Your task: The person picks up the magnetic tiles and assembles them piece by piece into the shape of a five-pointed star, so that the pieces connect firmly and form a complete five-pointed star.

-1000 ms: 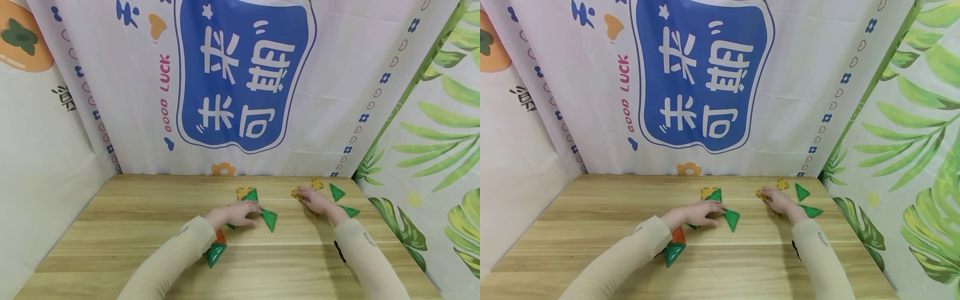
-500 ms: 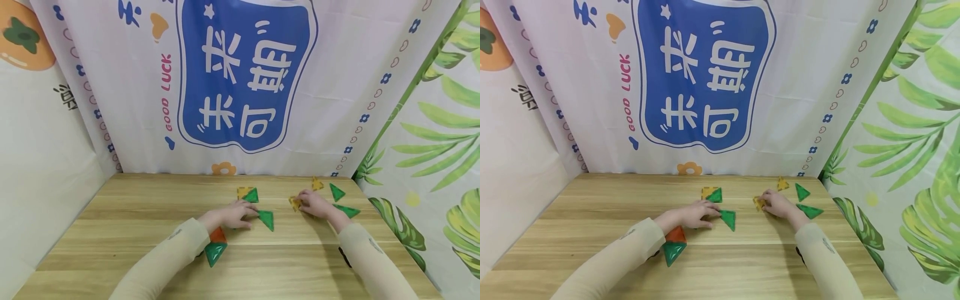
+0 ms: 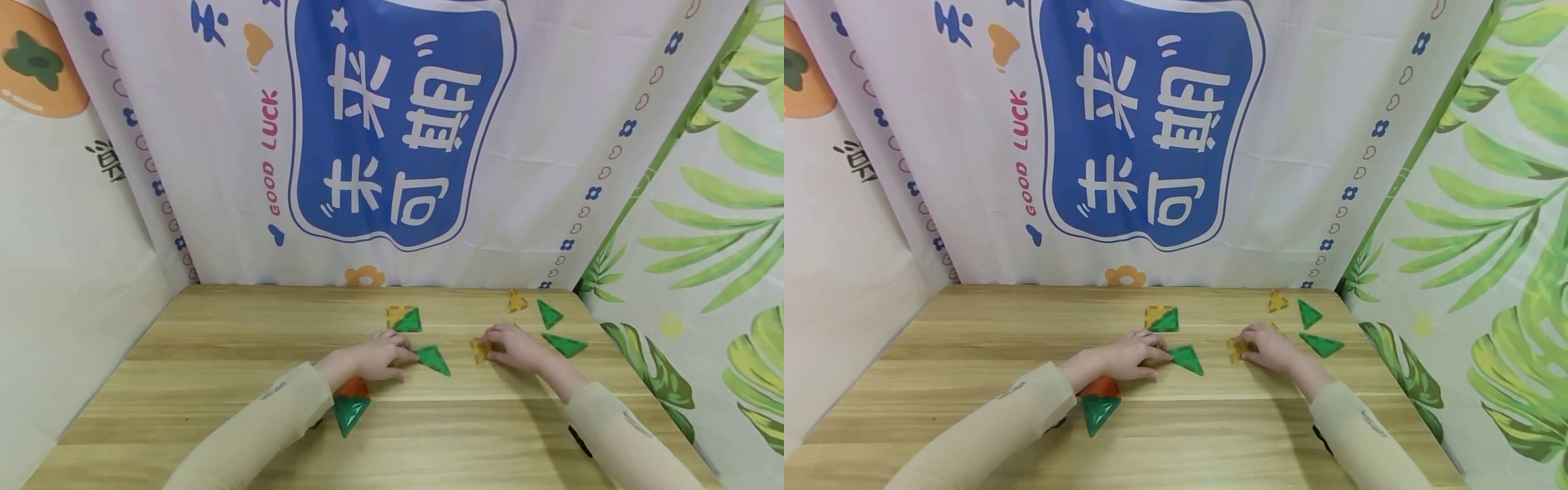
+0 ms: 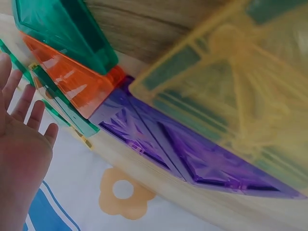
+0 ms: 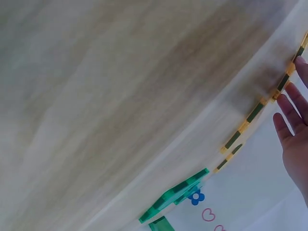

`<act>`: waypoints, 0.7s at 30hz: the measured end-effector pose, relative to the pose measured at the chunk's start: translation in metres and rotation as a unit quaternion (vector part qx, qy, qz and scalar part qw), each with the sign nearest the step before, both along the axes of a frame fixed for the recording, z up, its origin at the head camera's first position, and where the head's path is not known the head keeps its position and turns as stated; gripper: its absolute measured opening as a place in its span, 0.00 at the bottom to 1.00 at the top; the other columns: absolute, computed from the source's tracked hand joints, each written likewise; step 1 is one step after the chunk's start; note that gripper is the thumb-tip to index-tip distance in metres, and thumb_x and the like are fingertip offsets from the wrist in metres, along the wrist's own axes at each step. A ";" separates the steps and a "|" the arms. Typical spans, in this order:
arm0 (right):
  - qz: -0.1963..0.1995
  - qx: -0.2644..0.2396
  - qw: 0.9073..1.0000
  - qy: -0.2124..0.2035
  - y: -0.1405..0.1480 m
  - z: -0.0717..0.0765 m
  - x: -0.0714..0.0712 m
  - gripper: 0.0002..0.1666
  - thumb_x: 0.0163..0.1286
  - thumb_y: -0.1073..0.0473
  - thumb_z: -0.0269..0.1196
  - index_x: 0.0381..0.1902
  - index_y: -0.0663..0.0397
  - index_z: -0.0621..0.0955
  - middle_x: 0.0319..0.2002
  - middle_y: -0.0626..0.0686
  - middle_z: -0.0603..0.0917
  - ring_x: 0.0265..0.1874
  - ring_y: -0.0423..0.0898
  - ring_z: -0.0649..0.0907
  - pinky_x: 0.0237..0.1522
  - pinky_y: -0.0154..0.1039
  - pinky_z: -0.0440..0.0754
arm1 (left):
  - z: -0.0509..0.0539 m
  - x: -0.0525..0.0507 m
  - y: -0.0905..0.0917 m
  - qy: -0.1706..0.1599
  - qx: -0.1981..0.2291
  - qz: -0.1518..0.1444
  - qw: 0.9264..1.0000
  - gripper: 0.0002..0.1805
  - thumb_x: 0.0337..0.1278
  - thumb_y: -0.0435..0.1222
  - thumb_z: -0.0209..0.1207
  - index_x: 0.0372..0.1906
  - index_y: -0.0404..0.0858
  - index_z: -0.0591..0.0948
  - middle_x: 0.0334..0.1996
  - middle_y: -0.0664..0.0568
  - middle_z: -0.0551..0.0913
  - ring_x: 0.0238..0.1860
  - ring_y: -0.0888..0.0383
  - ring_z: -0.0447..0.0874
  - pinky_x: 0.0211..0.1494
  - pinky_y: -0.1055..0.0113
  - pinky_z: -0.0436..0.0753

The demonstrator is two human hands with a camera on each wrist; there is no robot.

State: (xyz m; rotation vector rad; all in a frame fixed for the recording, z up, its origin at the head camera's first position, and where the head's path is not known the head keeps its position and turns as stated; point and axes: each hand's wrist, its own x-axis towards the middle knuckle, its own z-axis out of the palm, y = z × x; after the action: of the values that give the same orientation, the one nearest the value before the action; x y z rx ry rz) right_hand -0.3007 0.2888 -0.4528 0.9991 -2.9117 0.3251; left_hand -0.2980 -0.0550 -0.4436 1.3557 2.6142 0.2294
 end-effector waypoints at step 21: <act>0.103 -0.023 0.991 -0.084 0.010 0.000 -0.009 0.24 0.66 0.68 0.59 0.60 0.53 0.76 0.59 0.56 0.76 0.59 0.60 0.72 0.57 0.59 0.70 | -0.004 -0.028 0.032 -0.003 0.001 0.002 1.000 0.23 0.63 0.37 0.56 0.63 0.54 0.74 0.64 0.55 0.70 0.68 0.52 0.59 0.70 0.46 0.59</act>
State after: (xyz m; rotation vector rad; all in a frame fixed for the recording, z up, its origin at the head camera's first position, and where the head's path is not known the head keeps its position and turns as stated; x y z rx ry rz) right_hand -0.3093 0.2984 -0.4533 1.3312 -2.9342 0.5066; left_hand -0.3264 -0.0235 -0.4480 1.3501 2.6128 0.2371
